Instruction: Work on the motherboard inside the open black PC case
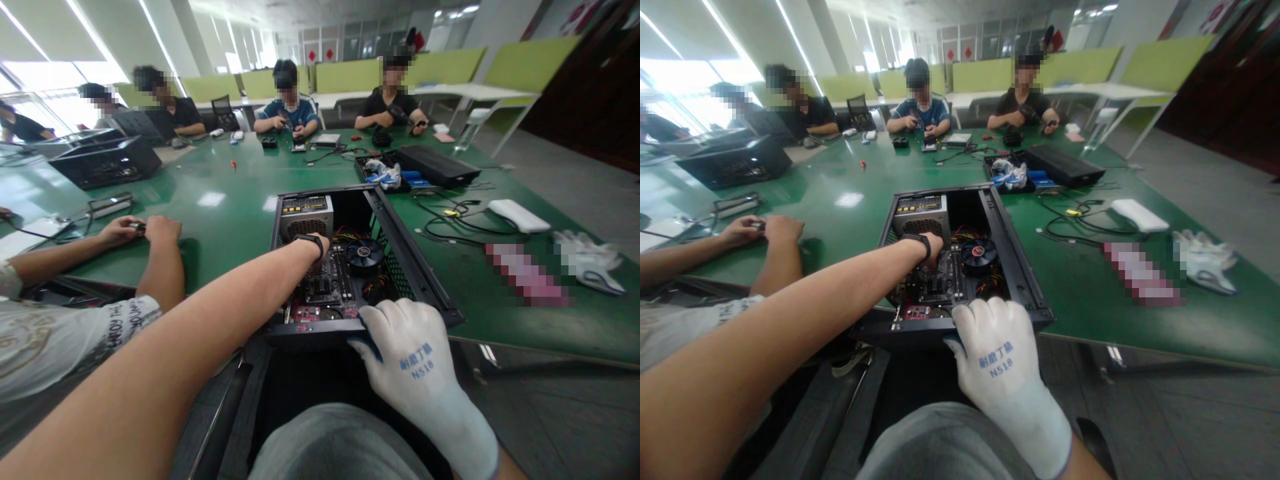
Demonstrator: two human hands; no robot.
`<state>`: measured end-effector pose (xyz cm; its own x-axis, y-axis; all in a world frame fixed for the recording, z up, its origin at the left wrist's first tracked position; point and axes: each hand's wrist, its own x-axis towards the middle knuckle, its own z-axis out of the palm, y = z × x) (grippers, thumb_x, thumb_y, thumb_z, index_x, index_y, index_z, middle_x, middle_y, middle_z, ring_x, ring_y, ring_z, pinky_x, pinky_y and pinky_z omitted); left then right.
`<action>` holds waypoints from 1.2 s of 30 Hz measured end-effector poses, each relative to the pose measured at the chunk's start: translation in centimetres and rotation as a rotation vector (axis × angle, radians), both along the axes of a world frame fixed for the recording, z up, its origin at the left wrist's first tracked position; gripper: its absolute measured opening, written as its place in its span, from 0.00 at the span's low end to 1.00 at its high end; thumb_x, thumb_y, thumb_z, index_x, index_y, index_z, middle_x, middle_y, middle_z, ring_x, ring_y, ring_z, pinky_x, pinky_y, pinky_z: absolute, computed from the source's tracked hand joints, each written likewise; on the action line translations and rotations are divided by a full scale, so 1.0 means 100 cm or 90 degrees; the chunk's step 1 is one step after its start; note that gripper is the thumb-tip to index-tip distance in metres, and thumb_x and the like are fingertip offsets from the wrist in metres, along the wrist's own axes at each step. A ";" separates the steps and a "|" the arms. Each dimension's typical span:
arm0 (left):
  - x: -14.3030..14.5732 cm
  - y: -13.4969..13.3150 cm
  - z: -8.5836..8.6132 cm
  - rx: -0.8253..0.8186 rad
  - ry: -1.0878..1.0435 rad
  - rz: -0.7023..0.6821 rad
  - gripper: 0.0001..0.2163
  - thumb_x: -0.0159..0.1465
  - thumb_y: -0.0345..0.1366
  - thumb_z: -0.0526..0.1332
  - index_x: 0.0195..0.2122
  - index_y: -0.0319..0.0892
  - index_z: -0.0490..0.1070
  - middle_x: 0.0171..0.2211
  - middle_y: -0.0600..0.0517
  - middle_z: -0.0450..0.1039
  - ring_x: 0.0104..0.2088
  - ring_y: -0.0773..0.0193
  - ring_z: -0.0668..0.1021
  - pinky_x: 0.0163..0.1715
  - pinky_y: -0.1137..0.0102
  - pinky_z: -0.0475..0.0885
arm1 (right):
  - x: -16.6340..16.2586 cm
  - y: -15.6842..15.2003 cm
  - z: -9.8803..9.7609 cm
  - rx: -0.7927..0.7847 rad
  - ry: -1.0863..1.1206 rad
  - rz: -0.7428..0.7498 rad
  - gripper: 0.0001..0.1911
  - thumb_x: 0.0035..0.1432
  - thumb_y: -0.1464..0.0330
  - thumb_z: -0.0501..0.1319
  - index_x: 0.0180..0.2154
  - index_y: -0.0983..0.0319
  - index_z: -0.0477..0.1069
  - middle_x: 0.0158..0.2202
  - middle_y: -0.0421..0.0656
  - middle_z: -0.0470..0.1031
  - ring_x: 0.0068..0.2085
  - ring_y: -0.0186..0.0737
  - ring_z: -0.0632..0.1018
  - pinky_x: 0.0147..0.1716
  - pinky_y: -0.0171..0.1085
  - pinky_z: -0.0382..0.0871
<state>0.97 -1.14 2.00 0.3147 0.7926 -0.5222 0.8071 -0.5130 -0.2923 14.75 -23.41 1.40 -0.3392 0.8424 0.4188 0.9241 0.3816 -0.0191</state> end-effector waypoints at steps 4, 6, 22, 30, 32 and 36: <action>0.000 -0.002 0.002 0.006 -0.039 0.016 0.27 0.44 0.31 0.75 0.47 0.31 0.79 0.46 0.36 0.79 0.49 0.47 0.80 0.51 0.66 0.73 | 0.000 0.001 0.000 -0.004 -0.004 0.000 0.13 0.53 0.61 0.66 0.39 0.59 0.72 0.32 0.44 0.71 0.35 0.45 0.65 0.35 0.43 0.47; -0.002 0.000 0.000 0.007 -0.040 0.018 0.28 0.45 0.32 0.74 0.49 0.31 0.78 0.47 0.36 0.79 0.49 0.47 0.80 0.51 0.65 0.73 | 0.001 0.001 0.000 -0.006 -0.005 -0.001 0.12 0.53 0.61 0.66 0.39 0.59 0.72 0.32 0.44 0.71 0.35 0.46 0.65 0.35 0.43 0.47; 0.001 -0.006 0.008 0.012 -0.023 0.009 0.28 0.45 0.33 0.74 0.50 0.33 0.78 0.48 0.38 0.79 0.48 0.48 0.80 0.51 0.67 0.73 | 0.001 -0.001 0.001 -0.005 -0.007 0.002 0.12 0.55 0.62 0.65 0.39 0.60 0.72 0.33 0.44 0.71 0.35 0.45 0.65 0.35 0.42 0.47; -0.001 -0.002 0.002 0.005 -0.012 -0.011 0.25 0.46 0.33 0.72 0.48 0.32 0.79 0.47 0.38 0.79 0.47 0.49 0.80 0.49 0.67 0.73 | 0.000 0.000 0.002 0.004 -0.016 0.000 0.12 0.54 0.62 0.65 0.39 0.60 0.71 0.32 0.44 0.71 0.34 0.44 0.65 0.34 0.42 0.46; -0.001 -0.003 0.003 0.011 -0.016 -0.008 0.25 0.46 0.32 0.72 0.48 0.32 0.79 0.47 0.38 0.79 0.47 0.49 0.80 0.49 0.67 0.73 | 0.000 0.000 0.002 0.004 -0.018 -0.001 0.12 0.54 0.61 0.65 0.40 0.60 0.71 0.32 0.44 0.71 0.35 0.45 0.65 0.34 0.42 0.46; -0.002 -0.005 0.005 0.013 -0.030 0.001 0.26 0.45 0.32 0.73 0.48 0.33 0.79 0.47 0.38 0.79 0.47 0.50 0.80 0.49 0.68 0.73 | 0.000 0.000 0.001 0.006 -0.017 -0.002 0.13 0.54 0.61 0.65 0.40 0.60 0.72 0.32 0.44 0.71 0.35 0.45 0.65 0.34 0.42 0.46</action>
